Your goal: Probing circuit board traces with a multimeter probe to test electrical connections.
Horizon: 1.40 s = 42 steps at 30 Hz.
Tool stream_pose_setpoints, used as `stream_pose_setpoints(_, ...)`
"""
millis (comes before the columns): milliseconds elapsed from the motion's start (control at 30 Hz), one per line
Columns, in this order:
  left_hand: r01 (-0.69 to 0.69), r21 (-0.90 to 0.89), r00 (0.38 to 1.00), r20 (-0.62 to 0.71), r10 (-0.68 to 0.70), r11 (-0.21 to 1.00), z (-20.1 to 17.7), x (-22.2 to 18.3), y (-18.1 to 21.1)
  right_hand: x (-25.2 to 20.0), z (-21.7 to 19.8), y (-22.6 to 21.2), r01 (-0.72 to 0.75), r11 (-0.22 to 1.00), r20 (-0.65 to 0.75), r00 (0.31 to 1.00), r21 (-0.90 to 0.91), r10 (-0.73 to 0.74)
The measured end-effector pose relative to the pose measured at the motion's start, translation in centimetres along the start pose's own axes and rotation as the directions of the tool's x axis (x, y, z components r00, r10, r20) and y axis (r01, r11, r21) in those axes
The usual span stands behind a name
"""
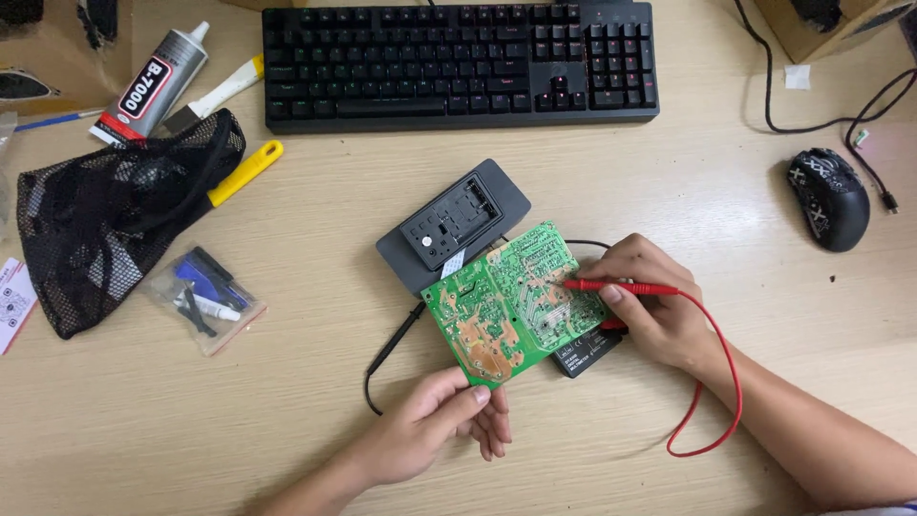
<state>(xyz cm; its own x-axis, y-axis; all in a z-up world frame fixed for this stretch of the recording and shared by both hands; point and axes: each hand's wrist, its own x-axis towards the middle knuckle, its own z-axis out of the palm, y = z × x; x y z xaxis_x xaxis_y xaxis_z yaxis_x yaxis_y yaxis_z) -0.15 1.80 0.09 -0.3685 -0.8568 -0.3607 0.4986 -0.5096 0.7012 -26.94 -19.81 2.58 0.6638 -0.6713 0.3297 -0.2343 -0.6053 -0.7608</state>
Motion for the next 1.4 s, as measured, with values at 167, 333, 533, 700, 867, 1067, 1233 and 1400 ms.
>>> stream_pose_setpoints(167, -0.017, -0.015, 1.000, 0.019, 0.017, 1.000, -0.2, 0.0, -0.5, -0.3, 0.1, 0.3, 0.005, 1.000, 0.018, 1.000, 0.029, -0.006)
stream_pose_setpoints(333, -0.006, -0.007, 1.000, 0.021, 0.006, 1.000, -0.2, 0.0, -0.3, -0.3, 0.1, 0.6, 0.005, 0.998, 0.095, 0.995, 0.070, -0.012)
stream_pose_setpoints(533, -0.013, 0.016, 1.000, 0.021, 0.013, 1.000, -0.1, 0.0, -0.1, -0.4, 0.3, 0.7, -0.012, 1.000, 0.042, 0.999, 0.024, 0.011)
stream_pose_setpoints(700, -0.019, 0.009, 0.999, 0.039, 0.019, 1.000, -0.1, 0.0, -0.1, -0.4, 0.2, 0.6, -0.048, 0.999, 0.031, 0.998, -0.008, 0.048)
stream_pose_setpoints(867, -0.020, 0.026, 0.999, 0.028, 0.019, 0.999, 0.0, 0.0, 0.0, 0.1, 0.1, 0.2, -0.032, 0.999, 0.013, 0.999, 0.012, 0.032)
stream_pose_setpoints(1067, -0.022, 0.018, 0.999, 0.026, 0.021, 1.000, 0.0, 0.0, 0.0, 0.0, 0.2, 0.4, -0.047, 0.999, -0.016, 0.999, 0.001, 0.047)
stream_pose_setpoints(1233, -0.030, 0.008, 0.999, 0.032, 0.030, 1.000, -0.2, 0.2, -0.3, -0.1, 0.3, 0.7, -0.065, 0.998, -0.031, 0.997, 0.024, 0.066)
stream_pose_setpoints(1400, -0.024, -0.002, 0.999, 0.041, 0.024, 1.000, -0.2, 0.2, -0.4, -0.4, 0.3, 1.2, -0.092, 0.994, -0.011, 0.996, 0.052, 0.092)
